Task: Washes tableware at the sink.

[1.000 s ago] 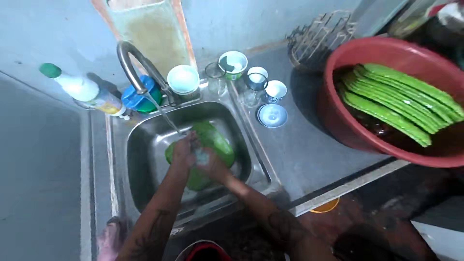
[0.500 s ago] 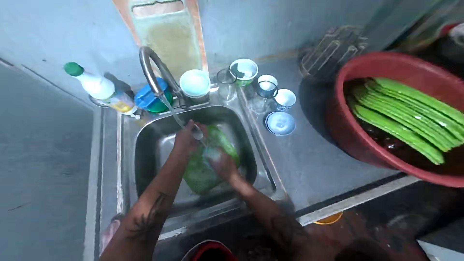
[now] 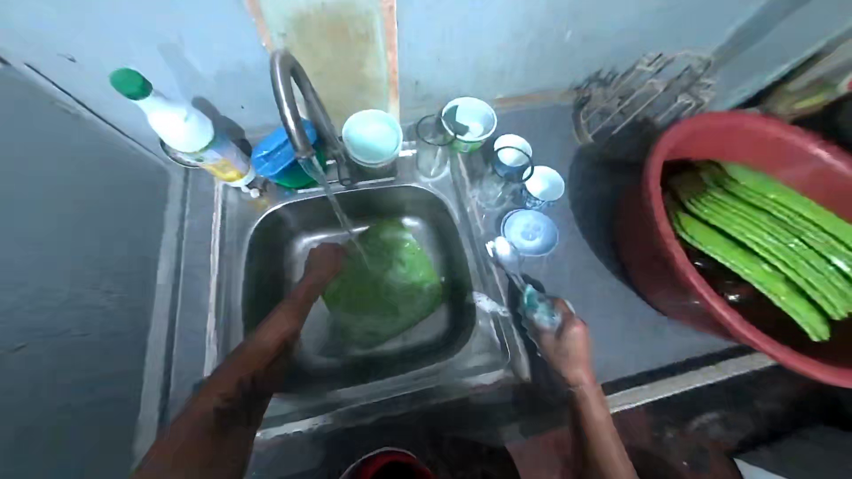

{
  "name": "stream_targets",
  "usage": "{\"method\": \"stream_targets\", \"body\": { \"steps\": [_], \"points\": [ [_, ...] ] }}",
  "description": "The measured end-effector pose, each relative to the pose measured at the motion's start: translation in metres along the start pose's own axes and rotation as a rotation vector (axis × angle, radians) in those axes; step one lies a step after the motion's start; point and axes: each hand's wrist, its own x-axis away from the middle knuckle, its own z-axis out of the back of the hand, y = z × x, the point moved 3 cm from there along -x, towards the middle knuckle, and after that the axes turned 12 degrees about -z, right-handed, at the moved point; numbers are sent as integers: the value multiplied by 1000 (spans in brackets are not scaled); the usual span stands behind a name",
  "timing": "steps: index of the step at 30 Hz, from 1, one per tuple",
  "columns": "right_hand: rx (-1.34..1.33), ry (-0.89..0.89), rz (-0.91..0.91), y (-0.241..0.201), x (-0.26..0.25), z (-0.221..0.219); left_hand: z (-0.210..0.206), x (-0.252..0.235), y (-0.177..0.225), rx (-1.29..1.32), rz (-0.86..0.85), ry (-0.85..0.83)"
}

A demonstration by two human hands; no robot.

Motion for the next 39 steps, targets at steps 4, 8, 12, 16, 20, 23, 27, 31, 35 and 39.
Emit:
{"method": "stream_targets", "body": {
  "steps": [4, 8, 12, 16, 20, 23, 27, 31, 35, 39],
  "points": [
    [36, -2, -82, 26, 9, 9, -22, 1, -38, -379, 57, -142],
    [71, 180, 3, 13, 13, 34, -24, -2, -31, -457, 94, -67],
    [-232, 178, 111, -56, 1, 55, -23, -9, -26, -394, 165, -123],
    [-514, -103, 138, -148, -34, 7, -26, -8, -19, -308, 182, -123],
    [-589, -296, 303, -253, -74, -50, -30, -2, -29, -134, 230, -96],
    [-468, -215, 473, -326, -111, -81, -34, 2, -38, -22, 206, -37],
    [217, -208, 599, -367, -167, -129, -34, 6, -38, -40, 252, -83],
    [568, -412, 679, -369, -188, -162, -57, 21, -37, -232, 71, -4],
    [591, -378, 687, -377, -189, -157, -96, 34, -39, -382, -266, 16],
    [425, -307, 583, -385, -183, -134, -112, 3, -31, -217, -238, 35]
  ]
}}
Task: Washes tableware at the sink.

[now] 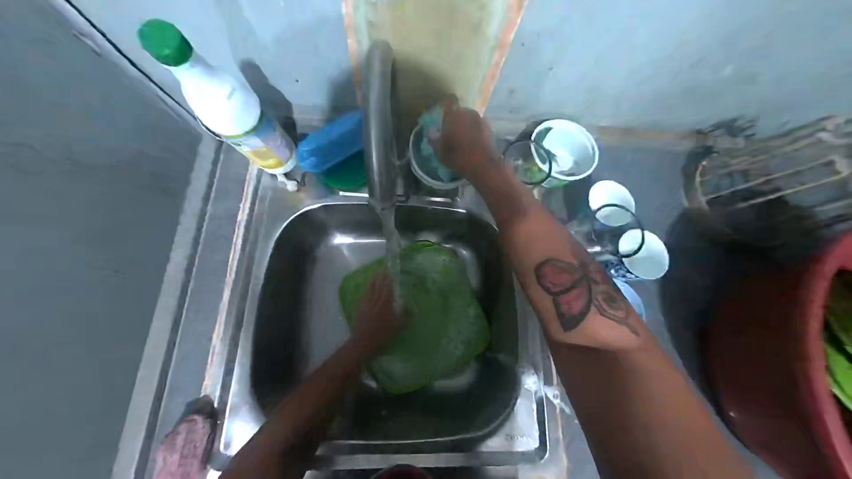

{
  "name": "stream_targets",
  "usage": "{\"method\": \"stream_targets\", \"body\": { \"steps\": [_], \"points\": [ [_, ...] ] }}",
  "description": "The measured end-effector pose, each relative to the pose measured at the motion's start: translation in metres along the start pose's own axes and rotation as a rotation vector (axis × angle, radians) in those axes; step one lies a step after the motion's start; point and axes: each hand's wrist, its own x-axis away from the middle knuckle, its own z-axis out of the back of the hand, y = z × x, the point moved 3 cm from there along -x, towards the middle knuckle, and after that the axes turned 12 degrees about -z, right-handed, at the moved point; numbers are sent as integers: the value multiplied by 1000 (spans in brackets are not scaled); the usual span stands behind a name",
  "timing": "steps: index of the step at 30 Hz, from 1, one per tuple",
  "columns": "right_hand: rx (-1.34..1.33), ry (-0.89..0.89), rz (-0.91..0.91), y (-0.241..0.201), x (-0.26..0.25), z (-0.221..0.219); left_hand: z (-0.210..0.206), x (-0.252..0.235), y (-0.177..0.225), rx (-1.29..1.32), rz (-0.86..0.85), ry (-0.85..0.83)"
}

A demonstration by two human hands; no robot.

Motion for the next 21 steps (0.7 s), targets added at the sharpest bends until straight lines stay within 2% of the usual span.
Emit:
{"method": "stream_targets", "body": {
  "steps": [3, 6, 8, 11, 13, 14, 17, 19, 21],
  "points": [
    [-52, 11, -56, -3, 4, 9, -9, -42, 41, 63, -18, 26],
    [-209, -7, -19, -2, 3, 20, -27, -58, 76, 93, -189, -75],
    [-229, 13, 48, -2, 6, 24, -45, -45, 88, 105, -317, -129],
    [-238, 87, 65, -2, 12, 32, -53, 5, 90, 186, -577, -288],
    [-267, 97, 83, 0, 13, 37, -42, 44, 82, 238, -650, -482],
    [-278, 92, 103, 3, 12, 37, -36, 62, 72, 259, -684, -522],
    [-318, 101, 173, 12, 6, 39, 0, 103, 24, 157, -736, -517],
    [-369, 155, 192, 16, 3, 39, 33, 110, -5, 6, -685, -514],
    [-417, 211, 161, 19, 0, 42, 60, 94, -23, -129, -492, -525]
  ]
}}
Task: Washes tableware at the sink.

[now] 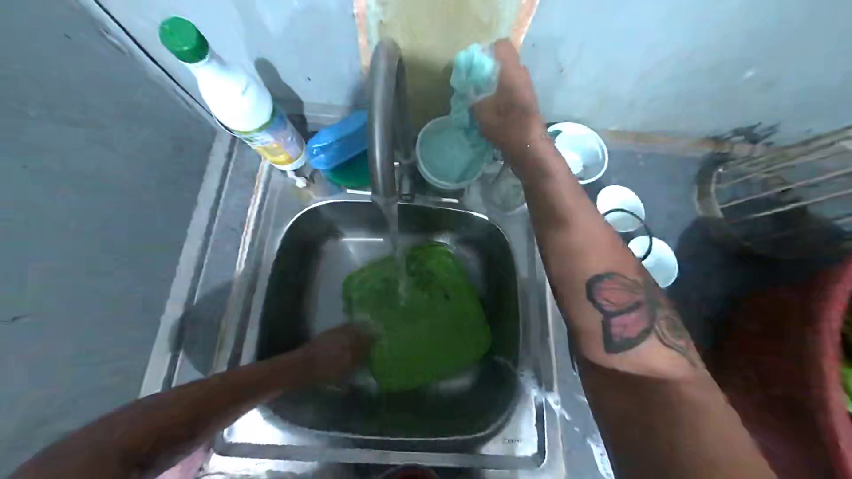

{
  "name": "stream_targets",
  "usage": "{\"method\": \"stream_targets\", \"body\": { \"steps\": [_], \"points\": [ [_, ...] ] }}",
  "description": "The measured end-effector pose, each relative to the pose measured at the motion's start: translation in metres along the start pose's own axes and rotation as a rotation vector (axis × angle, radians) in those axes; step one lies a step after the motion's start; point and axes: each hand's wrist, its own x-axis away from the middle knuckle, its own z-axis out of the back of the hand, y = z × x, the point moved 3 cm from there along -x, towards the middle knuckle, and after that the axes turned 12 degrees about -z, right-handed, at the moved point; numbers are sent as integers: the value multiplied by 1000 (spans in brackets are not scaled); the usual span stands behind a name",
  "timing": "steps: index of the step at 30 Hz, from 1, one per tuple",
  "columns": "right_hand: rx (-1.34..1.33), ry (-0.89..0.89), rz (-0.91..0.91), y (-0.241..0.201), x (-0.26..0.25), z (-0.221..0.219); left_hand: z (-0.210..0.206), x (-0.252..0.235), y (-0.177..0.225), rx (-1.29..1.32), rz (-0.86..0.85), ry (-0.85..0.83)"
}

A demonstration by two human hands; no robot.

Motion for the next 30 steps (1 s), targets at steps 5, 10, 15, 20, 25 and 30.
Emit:
{"method": "stream_targets", "body": {
  "steps": [5, 10, 15, 20, 25, 30],
  "points": [
    [-50, 21, -146, -7, 9, 8, 23, -61, -41, 97, 389, 350],
    [283, -64, -130, -19, 14, -10, 5, -133, -7, 77, 225, 297],
    [538, -388, -38, 13, 9, -58, 40, -99, -31, 113, 534, 484],
    [519, -317, 7, 24, 20, -82, 59, -66, -52, 309, 771, 247],
    [357, -379, -52, 24, 12, -79, 65, -57, -57, 618, 760, 374],
    [-220, -267, -138, 19, 14, -42, 67, -37, -49, 1213, 802, 848]
  ]
}}
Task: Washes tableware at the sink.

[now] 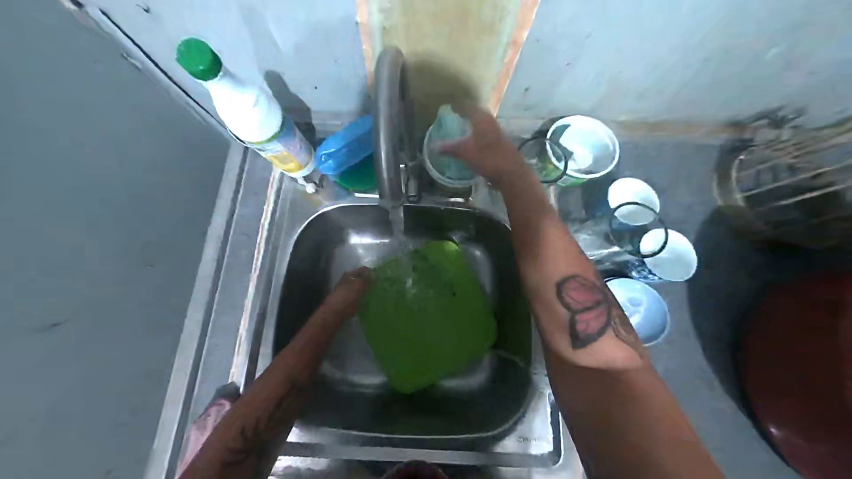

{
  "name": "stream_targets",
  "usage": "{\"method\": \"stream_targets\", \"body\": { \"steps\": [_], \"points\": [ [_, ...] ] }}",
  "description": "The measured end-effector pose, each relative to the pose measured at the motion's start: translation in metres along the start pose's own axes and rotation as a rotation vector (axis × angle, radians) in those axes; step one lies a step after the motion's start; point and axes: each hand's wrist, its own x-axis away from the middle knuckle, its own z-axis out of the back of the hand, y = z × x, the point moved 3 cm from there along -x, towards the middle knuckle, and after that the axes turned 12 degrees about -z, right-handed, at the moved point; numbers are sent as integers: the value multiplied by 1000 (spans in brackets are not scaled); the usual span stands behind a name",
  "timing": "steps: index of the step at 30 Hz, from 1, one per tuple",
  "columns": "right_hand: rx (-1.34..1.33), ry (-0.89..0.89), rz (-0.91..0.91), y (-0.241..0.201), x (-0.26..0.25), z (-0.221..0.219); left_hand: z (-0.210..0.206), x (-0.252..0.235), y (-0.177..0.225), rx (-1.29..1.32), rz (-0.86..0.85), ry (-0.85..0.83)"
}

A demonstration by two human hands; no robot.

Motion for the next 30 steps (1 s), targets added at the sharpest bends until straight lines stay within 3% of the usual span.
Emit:
{"method": "stream_targets", "body": {
  "steps": [2, 4, 7, 10, 12, 15, 18, 21, 26, 30],
  "points": [
    [-327, 19, -4, -4, 27, 4, 1, 12, 5, 101, -49, -17],
    [-476, 4, -77, -7, 59, -2, -1, 23, 18, 113, -109, -26],
    [-363, -152, -137, -16, 100, -29, -6, 42, 46, 67, -161, -9],
    [-147, -363, -45, -39, 135, -44, -17, 65, 77, 64, -228, -45],
    [11, -397, 48, -54, 154, -40, -23, 78, 95, -64, -327, -90],
    [11, -248, 157, -55, 171, -19, -40, 92, 131, -151, -480, -183],
    [-198, 55, 132, -45, 189, 10, -50, 110, 157, -283, -607, -280],
    [-431, 248, 34, -37, 209, 30, -49, 135, 164, -314, -652, -298],
    [-214, 234, 16, -57, 238, 54, -44, 169, 161, 12, -571, -163],
    [-31, 233, 104, -89, 263, 76, -42, 185, 157, 331, -575, -104]
  ]
}}
